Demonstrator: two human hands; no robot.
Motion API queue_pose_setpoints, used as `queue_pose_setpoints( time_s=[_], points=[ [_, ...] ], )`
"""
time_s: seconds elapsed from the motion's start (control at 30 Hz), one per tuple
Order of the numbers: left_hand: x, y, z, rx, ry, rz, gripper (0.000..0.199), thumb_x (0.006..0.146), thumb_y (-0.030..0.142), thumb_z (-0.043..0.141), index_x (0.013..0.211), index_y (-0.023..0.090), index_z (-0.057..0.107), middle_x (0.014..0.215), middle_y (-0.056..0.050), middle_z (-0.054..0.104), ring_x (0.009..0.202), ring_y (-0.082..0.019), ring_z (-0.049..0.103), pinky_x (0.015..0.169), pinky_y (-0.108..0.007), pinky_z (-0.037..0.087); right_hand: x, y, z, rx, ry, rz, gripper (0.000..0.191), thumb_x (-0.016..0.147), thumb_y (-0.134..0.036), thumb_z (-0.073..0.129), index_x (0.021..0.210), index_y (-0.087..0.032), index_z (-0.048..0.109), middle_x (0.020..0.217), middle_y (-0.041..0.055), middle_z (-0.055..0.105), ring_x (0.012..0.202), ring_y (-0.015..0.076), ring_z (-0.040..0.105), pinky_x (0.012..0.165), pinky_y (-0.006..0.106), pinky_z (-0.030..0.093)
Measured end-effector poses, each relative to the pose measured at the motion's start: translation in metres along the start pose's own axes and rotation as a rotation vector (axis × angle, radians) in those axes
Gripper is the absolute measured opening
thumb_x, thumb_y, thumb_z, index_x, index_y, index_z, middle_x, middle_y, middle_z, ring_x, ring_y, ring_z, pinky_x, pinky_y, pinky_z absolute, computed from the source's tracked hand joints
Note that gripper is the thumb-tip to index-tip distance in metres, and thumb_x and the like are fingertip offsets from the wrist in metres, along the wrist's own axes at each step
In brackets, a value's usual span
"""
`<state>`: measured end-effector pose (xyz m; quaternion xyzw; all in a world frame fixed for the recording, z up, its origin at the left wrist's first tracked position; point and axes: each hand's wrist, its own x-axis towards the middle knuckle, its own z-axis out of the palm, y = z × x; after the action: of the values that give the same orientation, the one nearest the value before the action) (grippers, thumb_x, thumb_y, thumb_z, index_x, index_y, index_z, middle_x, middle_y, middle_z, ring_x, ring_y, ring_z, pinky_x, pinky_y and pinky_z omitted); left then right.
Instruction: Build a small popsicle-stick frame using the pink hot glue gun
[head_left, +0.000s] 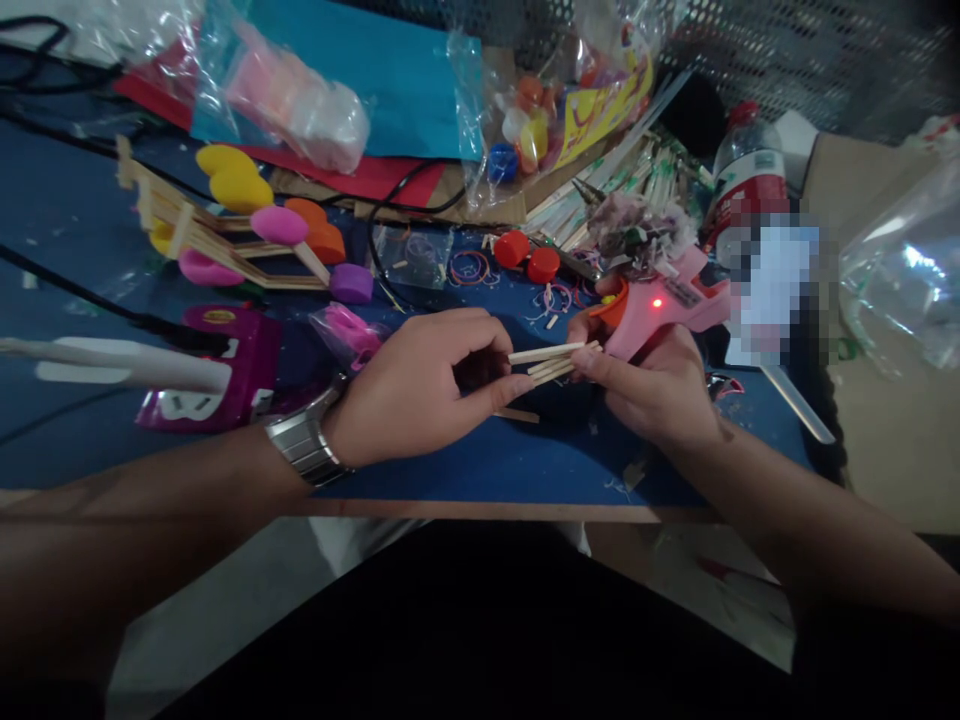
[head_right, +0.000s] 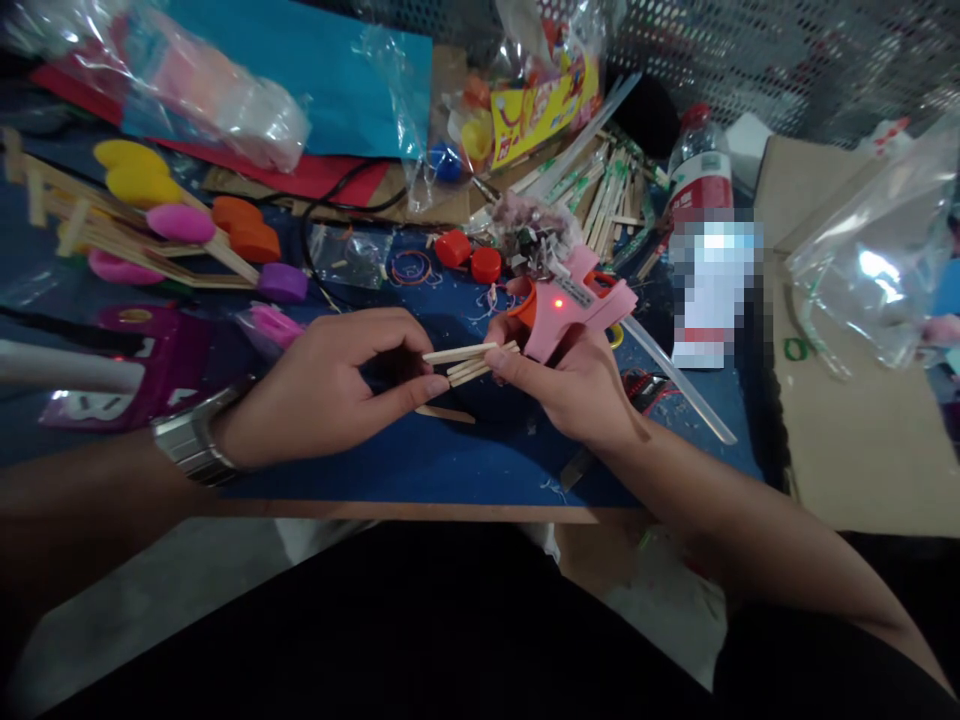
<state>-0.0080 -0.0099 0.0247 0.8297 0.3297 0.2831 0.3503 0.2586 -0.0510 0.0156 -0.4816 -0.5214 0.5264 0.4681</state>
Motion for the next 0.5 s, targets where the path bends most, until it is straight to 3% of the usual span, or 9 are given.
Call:
queue_pose_setpoints(
  time_s=[0.13, 0.3, 0.43, 0.5],
  points=[
    [-0.001, 0.0007, 0.0004, 0.047, 0.026, -0.041, 0.029, 0.106, 0.046, 0.081, 0.098, 0.024, 0.062, 0.086, 0.001, 0.072, 0.073, -0.017, 0.067, 0.068, -0.033, 0.046, -0.0007, 0.0032, -0.0016, -0.017, -0.018, 0.013, 0.057, 0.088, -0.052, 0.107, 0.132, -0.035, 0.074, 0.1, -0.0004, 0.077, 0.082, 0.0227, 0.071, 0.077, 0.042, 0.062],
    [-0.0028, 0.001, 0.0011, 0.013, 0.013, -0.023, 0.035, 0.107, 0.035, 0.074, 0.084, 0.025, 0.05, 0.078, 0.002, 0.065, 0.068, -0.016, 0.059, 0.065, -0.034, 0.043, -0.0032, 0.0022, -0.0033, -0.045, -0.04, 0.0, 0.051, 0.093, -0.058, 0.102, 0.13, -0.034, 0.077, 0.101, 0.0011, 0.077, 0.082, 0.023, 0.069, 0.078, 0.043, 0.061],
    [-0.0033, 0.0019, 0.0018, -0.155, 0.034, -0.043, 0.011, 0.107, 0.031, 0.077, 0.112, 0.026, 0.068, 0.098, 0.0, 0.08, 0.078, -0.017, 0.073, 0.07, -0.032, 0.056, -0.0034, -0.0026, -0.0019, -0.074, -0.063, -0.025, 0.045, 0.092, -0.054, 0.104, 0.122, -0.032, 0.078, 0.098, 0.0001, 0.075, 0.081, 0.0213, 0.068, 0.077, 0.041, 0.059],
    [-0.003, 0.0027, 0.0008, -0.194, 0.012, -0.027, 0.013, 0.11, 0.031, 0.075, 0.122, 0.027, 0.077, 0.107, -0.001, 0.086, 0.086, -0.019, 0.08, 0.076, -0.033, 0.061, -0.0031, -0.0046, -0.001, -0.088, -0.086, -0.021, 0.041, 0.091, -0.054, 0.105, 0.113, -0.031, 0.079, 0.095, -0.0001, 0.075, 0.081, 0.0216, 0.068, 0.077, 0.041, 0.059]
  ],
)
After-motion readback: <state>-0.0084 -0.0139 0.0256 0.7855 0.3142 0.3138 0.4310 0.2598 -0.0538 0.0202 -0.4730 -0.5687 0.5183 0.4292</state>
